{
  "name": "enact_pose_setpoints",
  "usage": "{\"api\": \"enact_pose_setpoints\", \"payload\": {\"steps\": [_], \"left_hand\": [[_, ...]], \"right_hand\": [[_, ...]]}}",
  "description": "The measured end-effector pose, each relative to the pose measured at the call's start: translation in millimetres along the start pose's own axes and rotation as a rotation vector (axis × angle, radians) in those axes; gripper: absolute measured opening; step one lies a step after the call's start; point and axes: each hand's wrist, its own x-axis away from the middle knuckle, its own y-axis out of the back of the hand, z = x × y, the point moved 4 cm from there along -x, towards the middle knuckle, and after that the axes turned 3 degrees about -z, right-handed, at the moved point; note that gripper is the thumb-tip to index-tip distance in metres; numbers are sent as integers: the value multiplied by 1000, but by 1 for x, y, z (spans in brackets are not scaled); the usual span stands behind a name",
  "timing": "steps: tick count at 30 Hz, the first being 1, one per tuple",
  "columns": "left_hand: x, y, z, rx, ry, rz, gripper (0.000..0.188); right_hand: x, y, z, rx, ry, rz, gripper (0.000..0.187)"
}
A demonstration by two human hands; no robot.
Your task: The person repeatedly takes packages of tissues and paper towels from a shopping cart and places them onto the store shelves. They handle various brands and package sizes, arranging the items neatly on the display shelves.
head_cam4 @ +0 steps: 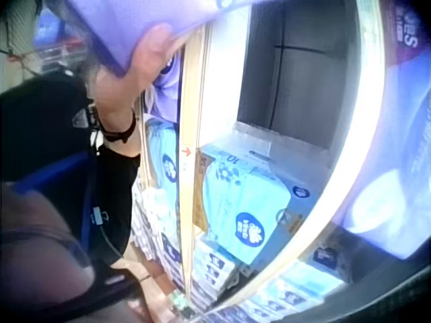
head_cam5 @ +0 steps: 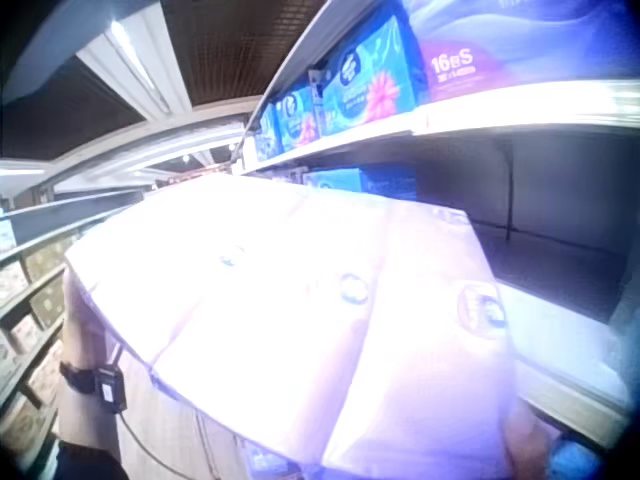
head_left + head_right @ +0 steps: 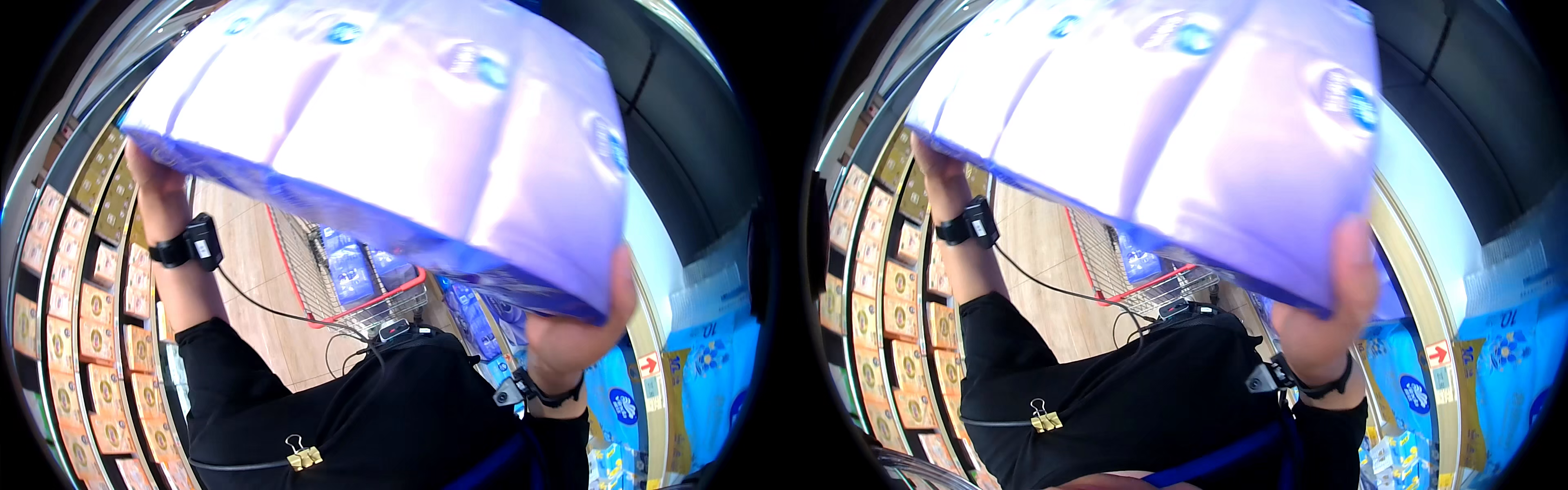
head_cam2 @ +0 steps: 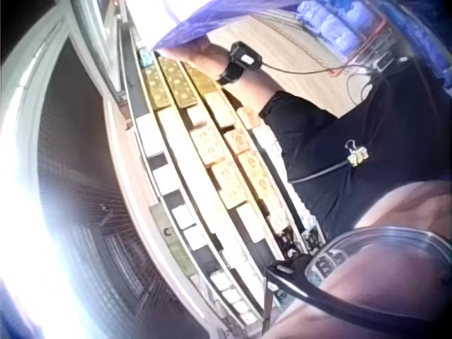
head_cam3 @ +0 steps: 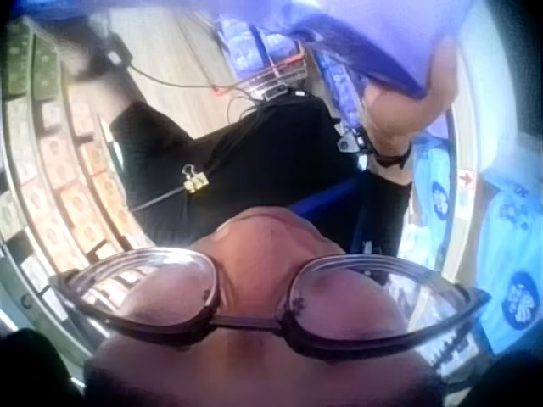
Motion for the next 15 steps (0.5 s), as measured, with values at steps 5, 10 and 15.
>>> {"api": "enact_pose_setpoints", "payload": {"steps": [5,10,15], "left_hand": [[43,83,-106,-368,-56,-314,50],[15,115,-132,-674,141,-316,53],[-47,86,-77,-1055,516,-207,46]], "right_hand": [[-5,-138,11,-1196,-935,256,39],[64,-252,-43,-1436,-1329,453,36],[165,-340,-69,-1463,-1796,499,48]]}}
